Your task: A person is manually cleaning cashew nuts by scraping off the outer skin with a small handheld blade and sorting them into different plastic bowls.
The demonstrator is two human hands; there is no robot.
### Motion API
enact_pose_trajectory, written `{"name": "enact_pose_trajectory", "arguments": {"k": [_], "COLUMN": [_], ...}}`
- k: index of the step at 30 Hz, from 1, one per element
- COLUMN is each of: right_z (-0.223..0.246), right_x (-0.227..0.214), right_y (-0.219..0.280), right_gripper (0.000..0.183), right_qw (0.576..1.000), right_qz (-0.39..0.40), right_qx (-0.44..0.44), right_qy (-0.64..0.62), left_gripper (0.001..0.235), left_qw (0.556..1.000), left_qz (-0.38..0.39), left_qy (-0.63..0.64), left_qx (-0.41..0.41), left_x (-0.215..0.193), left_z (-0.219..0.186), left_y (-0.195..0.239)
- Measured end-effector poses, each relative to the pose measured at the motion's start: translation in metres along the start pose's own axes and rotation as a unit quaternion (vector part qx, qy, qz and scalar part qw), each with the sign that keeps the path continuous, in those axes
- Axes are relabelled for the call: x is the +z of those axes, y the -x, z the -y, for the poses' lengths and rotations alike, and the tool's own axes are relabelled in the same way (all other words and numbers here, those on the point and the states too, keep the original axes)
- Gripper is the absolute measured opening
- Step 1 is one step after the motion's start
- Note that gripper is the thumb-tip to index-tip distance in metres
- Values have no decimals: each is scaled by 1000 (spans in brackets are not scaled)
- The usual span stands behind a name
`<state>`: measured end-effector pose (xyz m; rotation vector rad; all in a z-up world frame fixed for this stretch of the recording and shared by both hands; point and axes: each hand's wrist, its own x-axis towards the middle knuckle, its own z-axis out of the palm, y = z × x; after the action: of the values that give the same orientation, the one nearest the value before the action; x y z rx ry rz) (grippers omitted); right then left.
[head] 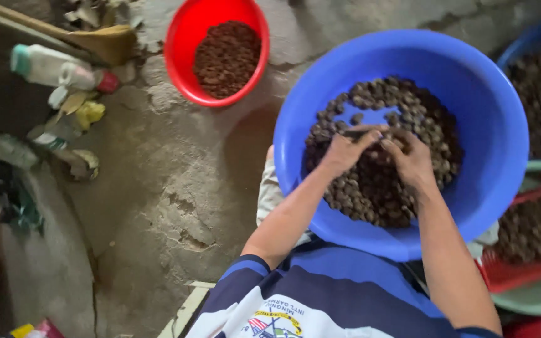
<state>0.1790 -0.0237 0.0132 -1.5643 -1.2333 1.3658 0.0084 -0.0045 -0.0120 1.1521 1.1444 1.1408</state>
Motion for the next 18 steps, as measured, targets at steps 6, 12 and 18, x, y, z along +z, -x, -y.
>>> {"name": "enact_pose_trajectory", "arguments": {"k": [6,12,18], "right_z": [30,21,55], "right_x": [7,3,-13], "right_y": [15,9,34], "right_gripper": [42,39,29], "right_qw": [953,953,977], "right_qz": [57,70,-123], "right_qx": [46,48,-114], "right_qy": [-295,-291,-128], "left_gripper": [24,22,27], "left_qw": [997,999,997], "left_qz": [36,-3,-49], "left_qy": [74,37,12], "left_qx": [-15,-11,-64], "left_x": [-4,-4,-11], "left_z": [-38,-40,-15], "left_y": [5,6,-7]}}
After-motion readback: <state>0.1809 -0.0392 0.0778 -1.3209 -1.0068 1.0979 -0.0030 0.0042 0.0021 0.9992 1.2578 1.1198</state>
